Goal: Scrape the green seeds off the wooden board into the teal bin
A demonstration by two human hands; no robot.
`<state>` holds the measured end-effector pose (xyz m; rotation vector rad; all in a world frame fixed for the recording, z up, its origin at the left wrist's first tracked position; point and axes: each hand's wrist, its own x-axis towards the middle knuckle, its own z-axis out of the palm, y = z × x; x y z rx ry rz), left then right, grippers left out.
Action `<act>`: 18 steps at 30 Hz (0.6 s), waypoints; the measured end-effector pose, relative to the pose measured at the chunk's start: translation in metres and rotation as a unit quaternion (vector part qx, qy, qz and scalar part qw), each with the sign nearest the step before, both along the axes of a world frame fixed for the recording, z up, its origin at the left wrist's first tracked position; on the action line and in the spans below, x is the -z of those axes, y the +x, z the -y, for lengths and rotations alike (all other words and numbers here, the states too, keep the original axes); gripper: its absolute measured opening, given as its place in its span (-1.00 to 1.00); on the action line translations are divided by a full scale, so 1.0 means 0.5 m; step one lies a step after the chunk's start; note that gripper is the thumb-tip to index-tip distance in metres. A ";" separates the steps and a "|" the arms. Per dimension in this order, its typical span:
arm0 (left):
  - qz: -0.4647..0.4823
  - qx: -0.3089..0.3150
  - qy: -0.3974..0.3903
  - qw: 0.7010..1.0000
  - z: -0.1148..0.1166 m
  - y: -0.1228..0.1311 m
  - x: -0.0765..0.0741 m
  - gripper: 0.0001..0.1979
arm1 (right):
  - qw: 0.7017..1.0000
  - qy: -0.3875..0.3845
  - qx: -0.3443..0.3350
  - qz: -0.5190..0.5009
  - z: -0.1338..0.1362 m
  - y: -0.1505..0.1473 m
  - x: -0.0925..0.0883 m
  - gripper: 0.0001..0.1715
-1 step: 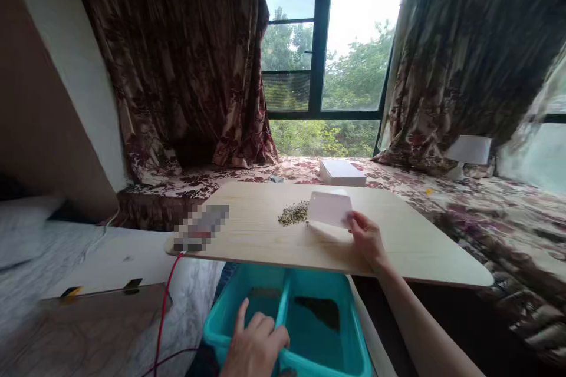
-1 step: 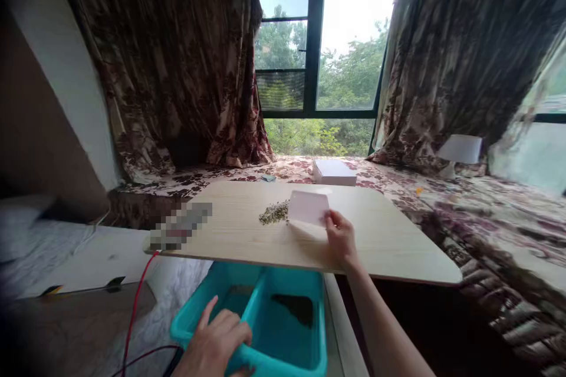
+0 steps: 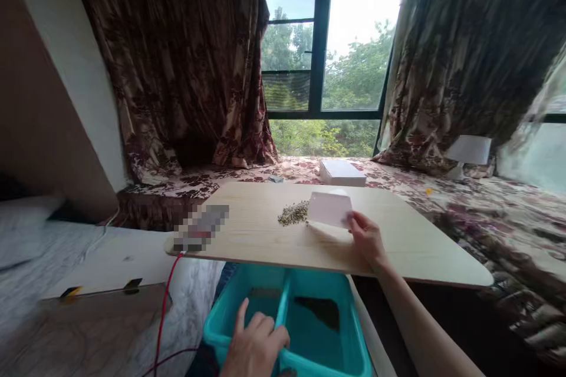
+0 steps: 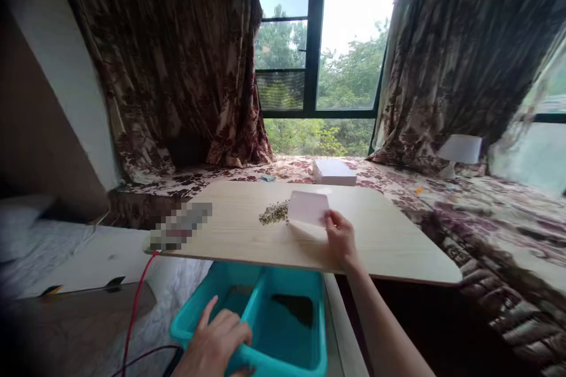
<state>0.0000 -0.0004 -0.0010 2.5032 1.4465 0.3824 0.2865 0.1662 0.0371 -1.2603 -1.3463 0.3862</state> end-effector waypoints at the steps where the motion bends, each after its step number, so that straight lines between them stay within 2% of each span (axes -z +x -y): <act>1: 0.002 0.001 0.001 1.000 0.001 0.000 0.002 -0.89 | 1.000 0.000 0.001 0.001 0.000 0.000 0.000 -0.62; 10: 0.011 0.017 0.022 1.000 -0.002 -0.005 0.015 -0.88 | 1.000 0.002 0.023 -0.010 -0.002 0.004 0.001 -0.64; 18: -0.040 -0.029 0.179 0.983 0.006 0.026 0.056 -0.88 | 1.000 0.009 0.004 -0.007 0.004 0.001 -0.005 -0.62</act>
